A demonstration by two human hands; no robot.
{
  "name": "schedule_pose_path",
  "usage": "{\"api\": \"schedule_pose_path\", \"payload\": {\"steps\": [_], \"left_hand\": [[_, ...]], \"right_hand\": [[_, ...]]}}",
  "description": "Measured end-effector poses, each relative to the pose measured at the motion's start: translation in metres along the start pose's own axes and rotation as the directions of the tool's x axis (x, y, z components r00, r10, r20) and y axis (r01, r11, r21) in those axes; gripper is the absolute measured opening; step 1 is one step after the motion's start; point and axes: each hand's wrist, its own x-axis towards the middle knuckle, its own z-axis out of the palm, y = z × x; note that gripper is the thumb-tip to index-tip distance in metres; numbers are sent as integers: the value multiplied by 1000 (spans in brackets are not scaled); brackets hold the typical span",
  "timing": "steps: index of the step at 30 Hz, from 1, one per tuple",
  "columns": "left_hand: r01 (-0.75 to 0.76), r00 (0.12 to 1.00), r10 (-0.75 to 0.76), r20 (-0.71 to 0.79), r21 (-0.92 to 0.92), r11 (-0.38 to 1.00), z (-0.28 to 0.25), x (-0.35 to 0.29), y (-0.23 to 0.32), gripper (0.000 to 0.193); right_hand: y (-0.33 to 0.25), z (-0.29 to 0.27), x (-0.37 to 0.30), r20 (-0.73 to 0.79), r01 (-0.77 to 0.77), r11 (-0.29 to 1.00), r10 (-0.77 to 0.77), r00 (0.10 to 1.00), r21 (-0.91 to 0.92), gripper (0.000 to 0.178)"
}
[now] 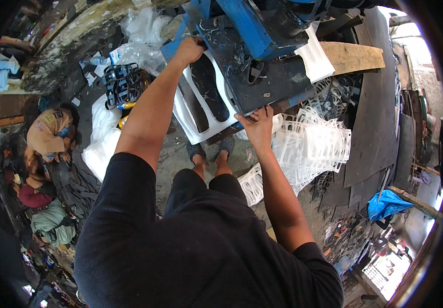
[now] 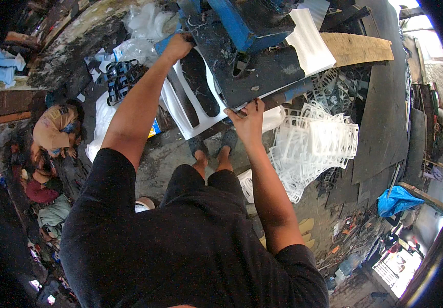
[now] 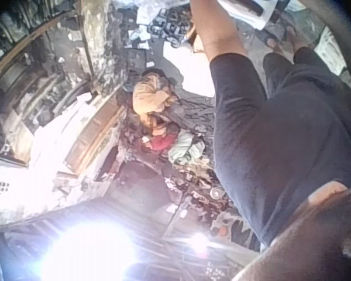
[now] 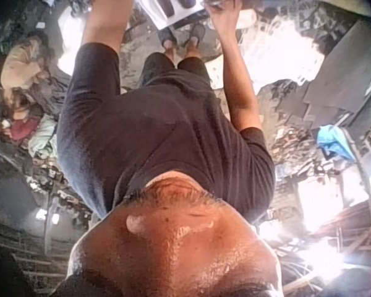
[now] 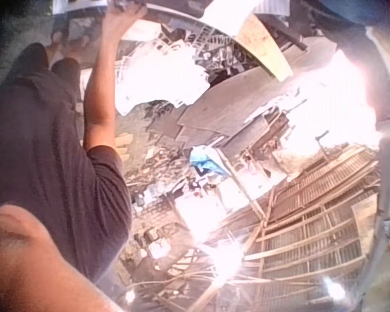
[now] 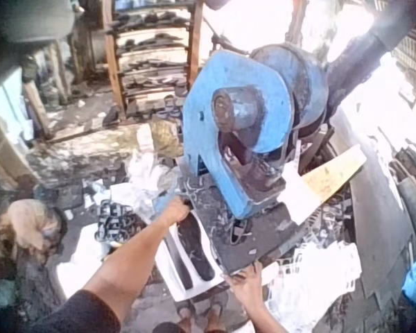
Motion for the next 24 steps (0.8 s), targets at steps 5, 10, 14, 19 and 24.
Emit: {"api": "schedule_pose_path", "payload": {"steps": [5,10,14,19,24], "left_hand": [[-59,998,60,-9,62,996,-2,5,-12,31],[-83,939,85,-334,22,996,7,-32,19,28],[126,901,-300,-313,-472,872,59,-82,24,27],[316,892,-431,133,-866,387,62,-91,32,36],[408,835,-534,132,-800,440,49,-86,47,66]], "right_hand": [[2,1,1,19,20,1000,-20,1000,16,63],[-7,-9,-7,-38,-52,993,56,998,104,56],[-3,-10,-9,62,-430,685,492,869,589,38],[5,-4,9,111,-537,430,697,708,726,18],[15,-12,10,159,-495,407,628,762,768,19]]}}
